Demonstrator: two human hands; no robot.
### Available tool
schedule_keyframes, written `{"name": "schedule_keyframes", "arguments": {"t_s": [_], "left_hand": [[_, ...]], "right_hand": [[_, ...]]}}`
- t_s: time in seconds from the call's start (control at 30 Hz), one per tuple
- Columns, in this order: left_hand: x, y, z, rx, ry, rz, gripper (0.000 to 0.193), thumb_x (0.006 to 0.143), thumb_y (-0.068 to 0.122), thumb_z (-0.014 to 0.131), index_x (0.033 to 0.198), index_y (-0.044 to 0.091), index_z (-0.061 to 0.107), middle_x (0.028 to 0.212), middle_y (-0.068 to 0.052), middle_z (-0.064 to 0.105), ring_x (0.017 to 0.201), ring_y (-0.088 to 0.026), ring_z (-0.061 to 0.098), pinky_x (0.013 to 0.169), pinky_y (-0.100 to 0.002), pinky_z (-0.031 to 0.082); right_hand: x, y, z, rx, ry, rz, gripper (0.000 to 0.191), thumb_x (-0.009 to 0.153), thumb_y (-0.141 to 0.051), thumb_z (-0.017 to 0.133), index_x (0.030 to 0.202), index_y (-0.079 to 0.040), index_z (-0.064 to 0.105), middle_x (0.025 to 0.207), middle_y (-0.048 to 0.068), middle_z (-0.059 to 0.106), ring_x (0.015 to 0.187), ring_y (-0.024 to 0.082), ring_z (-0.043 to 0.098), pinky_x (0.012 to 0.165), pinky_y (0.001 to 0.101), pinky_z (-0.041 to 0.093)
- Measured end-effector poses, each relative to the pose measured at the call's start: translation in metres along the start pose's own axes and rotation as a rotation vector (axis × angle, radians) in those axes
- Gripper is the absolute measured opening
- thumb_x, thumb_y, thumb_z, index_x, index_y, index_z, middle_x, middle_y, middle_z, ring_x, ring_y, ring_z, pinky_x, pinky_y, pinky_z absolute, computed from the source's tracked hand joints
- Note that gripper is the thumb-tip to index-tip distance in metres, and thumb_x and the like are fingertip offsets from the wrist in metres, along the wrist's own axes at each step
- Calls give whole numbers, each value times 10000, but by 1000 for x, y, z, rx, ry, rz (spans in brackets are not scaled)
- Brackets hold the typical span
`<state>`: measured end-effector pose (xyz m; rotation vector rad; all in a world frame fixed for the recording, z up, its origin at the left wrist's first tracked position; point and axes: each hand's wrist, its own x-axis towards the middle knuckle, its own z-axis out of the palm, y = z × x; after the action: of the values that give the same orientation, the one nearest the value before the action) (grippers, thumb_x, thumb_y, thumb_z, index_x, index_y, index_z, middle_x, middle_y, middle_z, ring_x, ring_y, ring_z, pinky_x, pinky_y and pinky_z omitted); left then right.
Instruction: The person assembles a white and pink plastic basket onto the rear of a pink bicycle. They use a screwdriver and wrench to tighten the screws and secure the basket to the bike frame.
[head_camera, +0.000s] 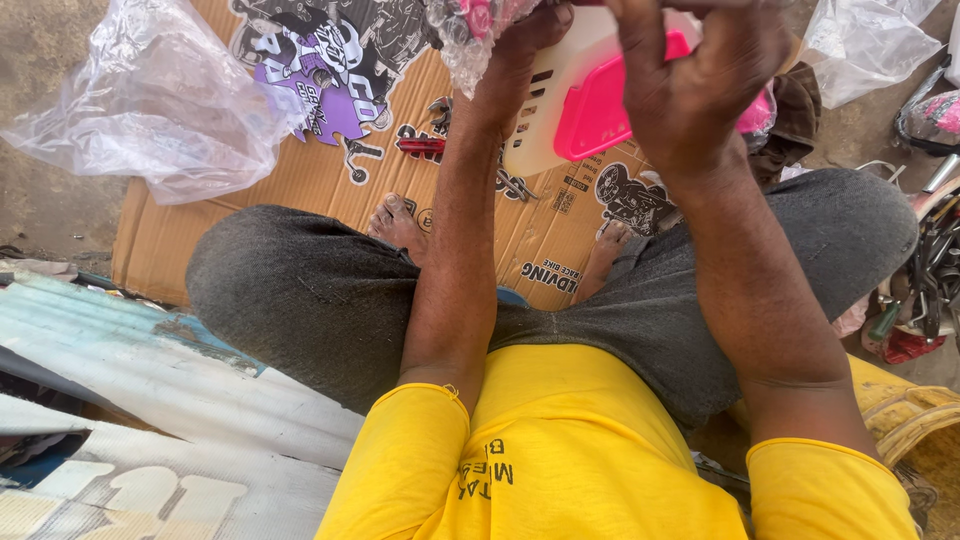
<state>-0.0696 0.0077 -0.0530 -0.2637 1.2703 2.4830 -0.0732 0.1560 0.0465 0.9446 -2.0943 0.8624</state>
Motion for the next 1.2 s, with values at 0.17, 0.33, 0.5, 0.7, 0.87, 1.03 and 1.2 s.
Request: {"name": "schedule_keyframes", "arguments": {"t_s": [0.17,0.33,0.5,0.7,0.87,1.03,1.2], "left_hand": [[-4,4,0,-48,47,93,268,869,258,717,990,19,719,869,-76,724,748,-175,711,676,-353,601],[-2,1,-4,-122,-16,199,218,879,192,739,1012,19,719,897,-76,722,775,-184,719,705,-381,614],[15,-31,-17,-6,-2,185,248,867,226,736,1035,44,720,872,-51,728,750,-163,719,678,-367,625],[50,-72,-33,-118,-93,175,299,910,257,749,1079,12,720,956,-67,711,847,-166,684,746,-347,576],[39,-50,-28,62,-19,121,329,868,335,681,1055,65,710,876,-42,698,789,-138,701,675,-310,597],[10,-20,-15,-3,49,151,306,840,272,734,1004,14,729,864,-79,725,759,-190,714,680,-384,611],[18,-19,-12,57,21,231,353,863,278,759,1088,6,732,929,-87,743,825,-192,716,761,-382,612]], "right_hand": [[-2,-20,-5,144,-136,158,111,1177,-90,680,1237,-29,609,1085,90,730,985,195,754,794,268,632],[-1,-19,1,148,-100,215,98,1113,-55,655,1178,2,608,1024,100,733,906,195,745,735,280,599],[-6,-10,14,59,39,248,216,1044,-119,813,1047,-24,620,905,65,731,797,155,741,652,274,608],[-5,-12,15,94,-42,163,278,1098,-179,776,1115,-1,564,993,96,729,902,188,753,763,305,649],[7,-22,2,338,-223,327,188,1111,-178,647,1190,-12,608,1073,123,733,980,196,755,849,298,640],[0,-19,-11,284,-343,380,145,1140,-87,552,1247,-2,601,1144,144,720,1057,200,736,929,327,635],[-10,-3,-7,75,-166,535,15,1106,-42,671,1104,-51,683,952,100,724,780,154,695,660,315,556]]}}
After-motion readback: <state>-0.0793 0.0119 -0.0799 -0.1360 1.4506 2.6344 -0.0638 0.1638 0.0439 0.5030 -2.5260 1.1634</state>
